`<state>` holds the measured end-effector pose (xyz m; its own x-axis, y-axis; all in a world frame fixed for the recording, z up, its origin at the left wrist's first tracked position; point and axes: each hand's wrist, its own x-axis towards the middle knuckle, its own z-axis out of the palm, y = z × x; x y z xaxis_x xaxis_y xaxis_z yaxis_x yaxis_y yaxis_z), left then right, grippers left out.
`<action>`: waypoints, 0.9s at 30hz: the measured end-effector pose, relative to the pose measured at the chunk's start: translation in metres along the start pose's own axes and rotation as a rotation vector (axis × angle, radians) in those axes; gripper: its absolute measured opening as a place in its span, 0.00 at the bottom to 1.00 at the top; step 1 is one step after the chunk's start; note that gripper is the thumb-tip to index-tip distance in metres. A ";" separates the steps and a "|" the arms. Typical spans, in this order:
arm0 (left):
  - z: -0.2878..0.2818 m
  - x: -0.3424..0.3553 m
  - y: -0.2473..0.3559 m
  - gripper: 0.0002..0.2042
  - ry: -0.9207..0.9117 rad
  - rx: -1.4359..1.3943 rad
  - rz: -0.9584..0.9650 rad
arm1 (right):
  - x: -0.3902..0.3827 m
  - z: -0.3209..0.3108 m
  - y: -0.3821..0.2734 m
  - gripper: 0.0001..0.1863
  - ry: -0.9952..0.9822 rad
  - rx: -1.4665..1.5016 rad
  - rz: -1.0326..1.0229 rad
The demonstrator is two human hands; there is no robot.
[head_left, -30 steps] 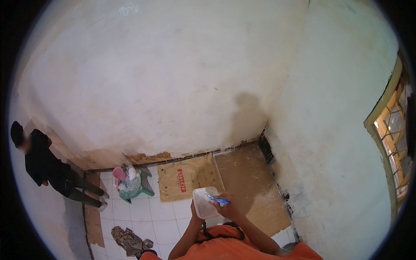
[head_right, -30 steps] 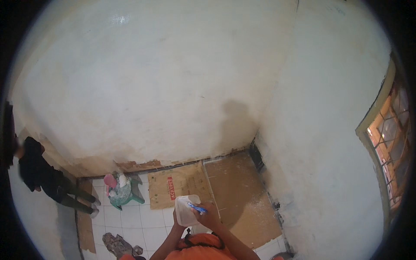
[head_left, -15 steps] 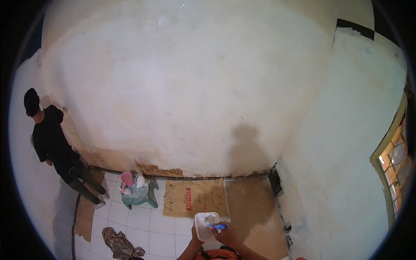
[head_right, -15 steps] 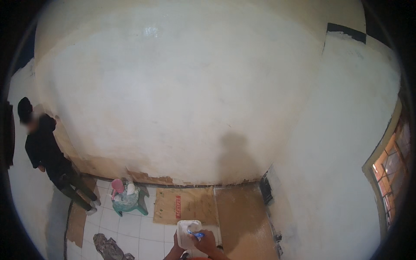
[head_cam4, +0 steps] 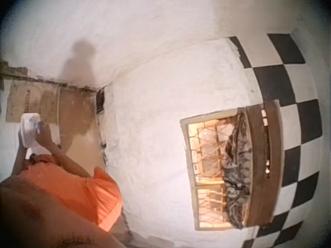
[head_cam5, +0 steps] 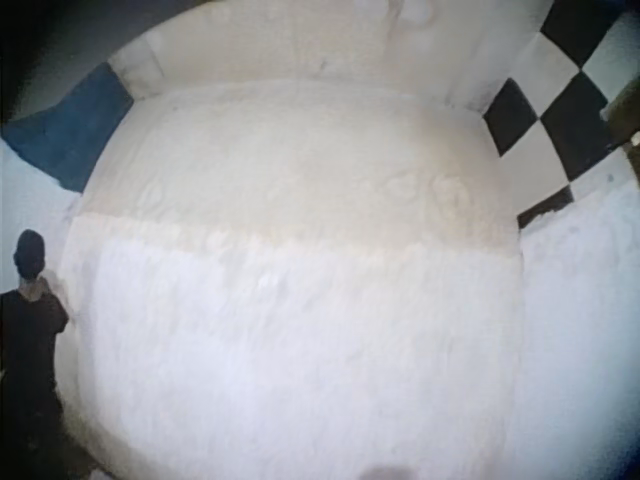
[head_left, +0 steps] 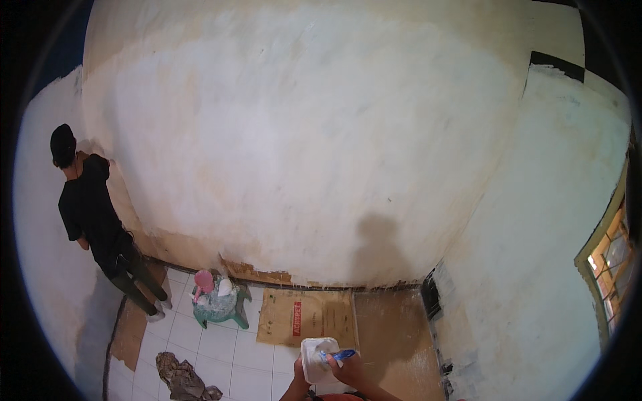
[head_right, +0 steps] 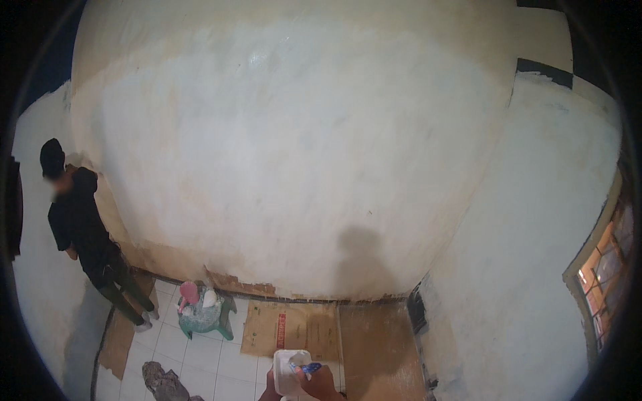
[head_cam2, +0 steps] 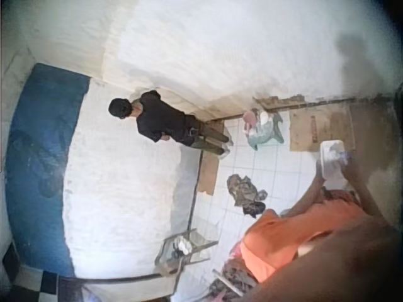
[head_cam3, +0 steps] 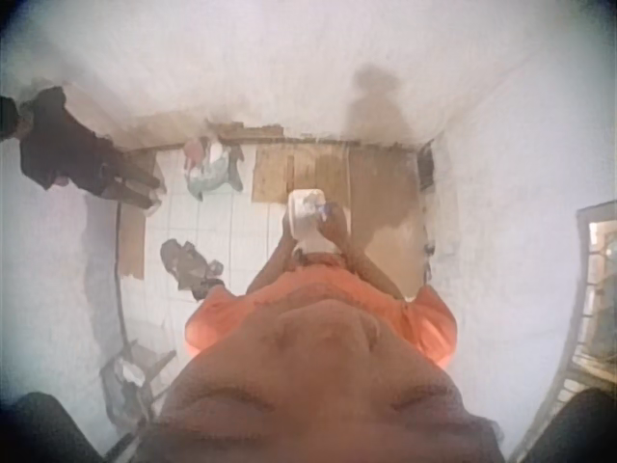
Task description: The person paints a wall using a brush, repeatedly dipping the brush into a plastic container of white paint and applying it to the wall surface in a series of strokes.
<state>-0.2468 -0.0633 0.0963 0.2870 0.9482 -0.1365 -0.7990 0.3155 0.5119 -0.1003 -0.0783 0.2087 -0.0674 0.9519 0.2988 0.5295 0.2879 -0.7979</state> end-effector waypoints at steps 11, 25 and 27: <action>-0.098 0.011 -0.040 0.26 0.009 -0.266 -0.076 | -0.008 0.026 0.019 0.07 0.026 -0.097 -0.068; -0.069 0.032 -0.010 0.27 0.038 -0.455 -0.006 | 0.041 0.019 -0.021 0.07 -0.011 -0.131 -0.189; -0.084 0.041 -0.003 0.29 0.078 -0.441 0.045 | 0.052 0.034 -0.013 0.07 -0.029 -0.116 -0.213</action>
<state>-0.2777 -0.0223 0.0178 0.2198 0.9559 -0.1949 -0.9634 0.2441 0.1107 -0.1396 -0.0291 0.2166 -0.2117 0.8739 0.4376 0.5939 0.4706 -0.6525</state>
